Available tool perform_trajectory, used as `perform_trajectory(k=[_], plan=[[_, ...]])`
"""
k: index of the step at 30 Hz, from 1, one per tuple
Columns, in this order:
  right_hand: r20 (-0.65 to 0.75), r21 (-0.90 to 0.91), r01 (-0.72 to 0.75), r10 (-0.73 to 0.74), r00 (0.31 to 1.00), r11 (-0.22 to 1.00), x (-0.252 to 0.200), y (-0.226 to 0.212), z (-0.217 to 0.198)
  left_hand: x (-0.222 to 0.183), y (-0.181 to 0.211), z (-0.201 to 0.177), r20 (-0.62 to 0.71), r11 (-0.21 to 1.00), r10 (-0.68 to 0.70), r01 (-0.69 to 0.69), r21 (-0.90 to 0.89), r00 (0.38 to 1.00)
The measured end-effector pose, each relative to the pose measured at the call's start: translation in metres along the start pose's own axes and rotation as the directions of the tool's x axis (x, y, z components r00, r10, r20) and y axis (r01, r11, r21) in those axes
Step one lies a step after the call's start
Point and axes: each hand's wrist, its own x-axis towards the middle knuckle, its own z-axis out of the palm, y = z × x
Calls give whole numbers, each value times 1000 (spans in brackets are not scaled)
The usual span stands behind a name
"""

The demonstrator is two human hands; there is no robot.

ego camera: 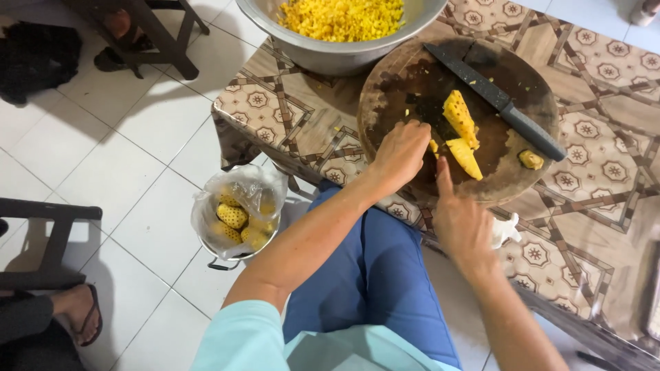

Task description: A person is dicing yellow fruit on a wooden cutting board using a knife.

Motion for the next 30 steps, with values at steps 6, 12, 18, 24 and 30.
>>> perform_trajectory(k=[6,12,18,24,30], plan=[[11,-19,12,-12,1000,1000,-13,3,1,-9,6,-13,-16,999,-15,14,-41,1000],[49,144,-41,35,998,989,5,27,3,-8,3,-11,8,1000,-4,5,-24,1000],[-30,106,-24,27,999,994,-12,12,-21,-7,9,-13,35,1000,-13,13,11,999],[-1,-63,21,-21,1000,998,-13,6,-16,3,-3,5,29,999,-25,25,24,999],[19,31,9,-9,1000,999,2,4,-3,-1,-4,-2,-2,1000,-14,14,-21,1000]])
